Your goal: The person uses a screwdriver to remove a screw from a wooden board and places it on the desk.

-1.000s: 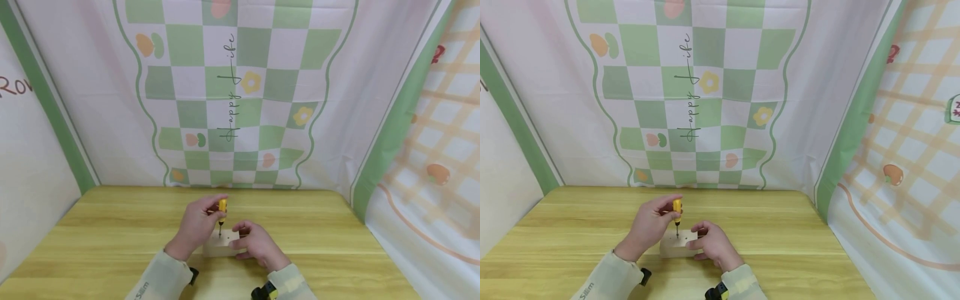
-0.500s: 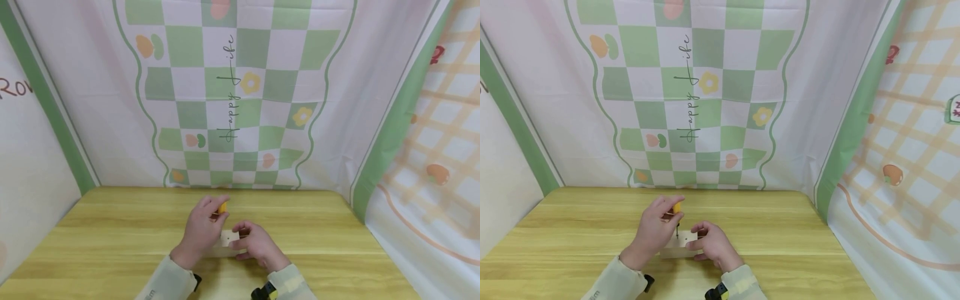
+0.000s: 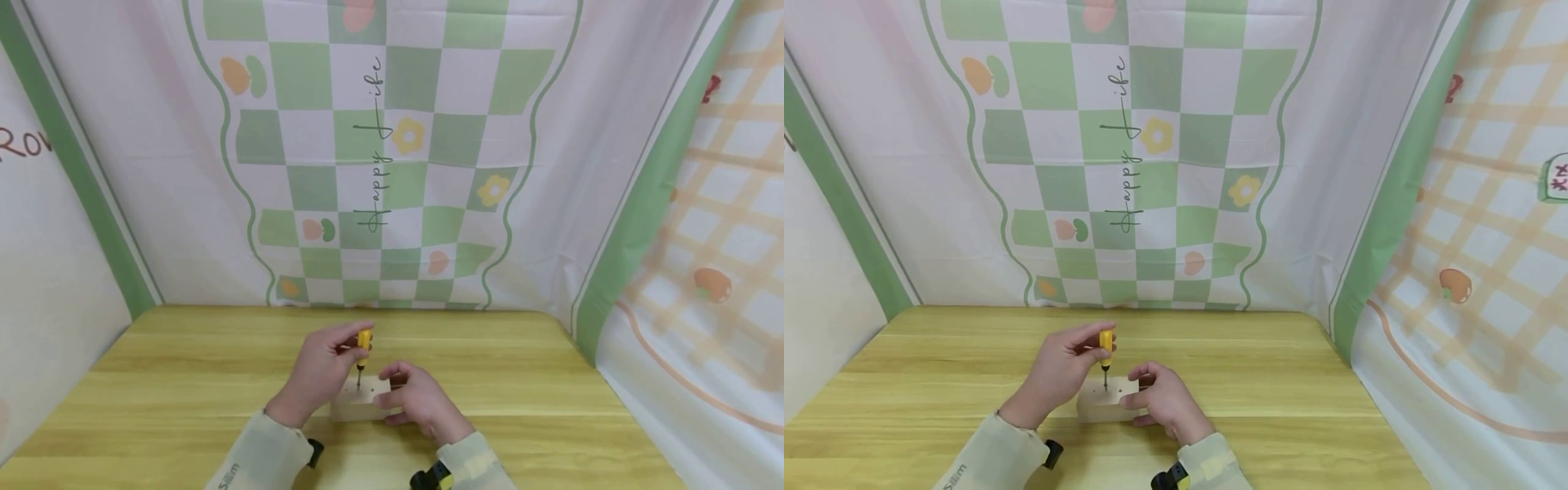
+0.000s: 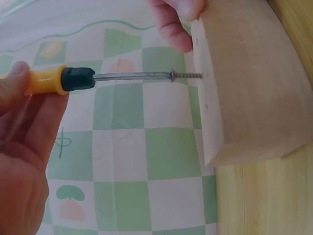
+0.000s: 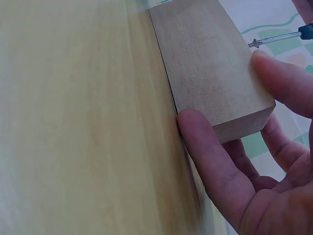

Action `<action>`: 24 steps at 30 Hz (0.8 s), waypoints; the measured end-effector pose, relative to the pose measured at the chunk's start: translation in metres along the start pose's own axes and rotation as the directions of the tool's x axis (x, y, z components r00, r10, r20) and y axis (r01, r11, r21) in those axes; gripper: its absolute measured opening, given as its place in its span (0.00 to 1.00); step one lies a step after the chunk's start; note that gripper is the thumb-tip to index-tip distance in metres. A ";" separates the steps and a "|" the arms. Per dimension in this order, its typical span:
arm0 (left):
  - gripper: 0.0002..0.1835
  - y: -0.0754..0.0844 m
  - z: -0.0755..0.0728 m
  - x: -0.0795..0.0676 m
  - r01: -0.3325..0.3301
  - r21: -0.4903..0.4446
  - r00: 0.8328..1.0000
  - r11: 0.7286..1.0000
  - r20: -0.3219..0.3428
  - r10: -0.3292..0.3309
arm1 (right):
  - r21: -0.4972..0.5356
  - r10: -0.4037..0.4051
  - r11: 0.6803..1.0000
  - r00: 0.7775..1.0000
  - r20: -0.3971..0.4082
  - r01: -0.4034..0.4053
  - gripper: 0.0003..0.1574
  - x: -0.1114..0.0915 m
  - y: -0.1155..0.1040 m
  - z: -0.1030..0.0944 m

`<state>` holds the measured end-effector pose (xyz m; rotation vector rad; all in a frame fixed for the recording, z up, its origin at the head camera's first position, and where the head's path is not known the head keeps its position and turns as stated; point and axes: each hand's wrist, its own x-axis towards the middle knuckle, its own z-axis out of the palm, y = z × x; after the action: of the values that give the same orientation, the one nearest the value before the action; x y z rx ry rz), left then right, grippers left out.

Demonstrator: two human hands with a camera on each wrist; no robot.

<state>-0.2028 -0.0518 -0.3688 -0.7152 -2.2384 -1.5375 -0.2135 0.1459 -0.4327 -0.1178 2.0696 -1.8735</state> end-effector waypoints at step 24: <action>0.28 0.002 0.001 -0.002 -0.004 -0.008 0.997 1.000 0.077 0.004 | 0.000 -0.004 1.000 1.000 0.001 0.004 0.26 -0.001 0.000 0.000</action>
<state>-0.2002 -0.0511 -0.3687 -0.7936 -2.2858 -1.5422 -0.2122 0.1462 -0.4327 -0.1227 2.0699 -1.8751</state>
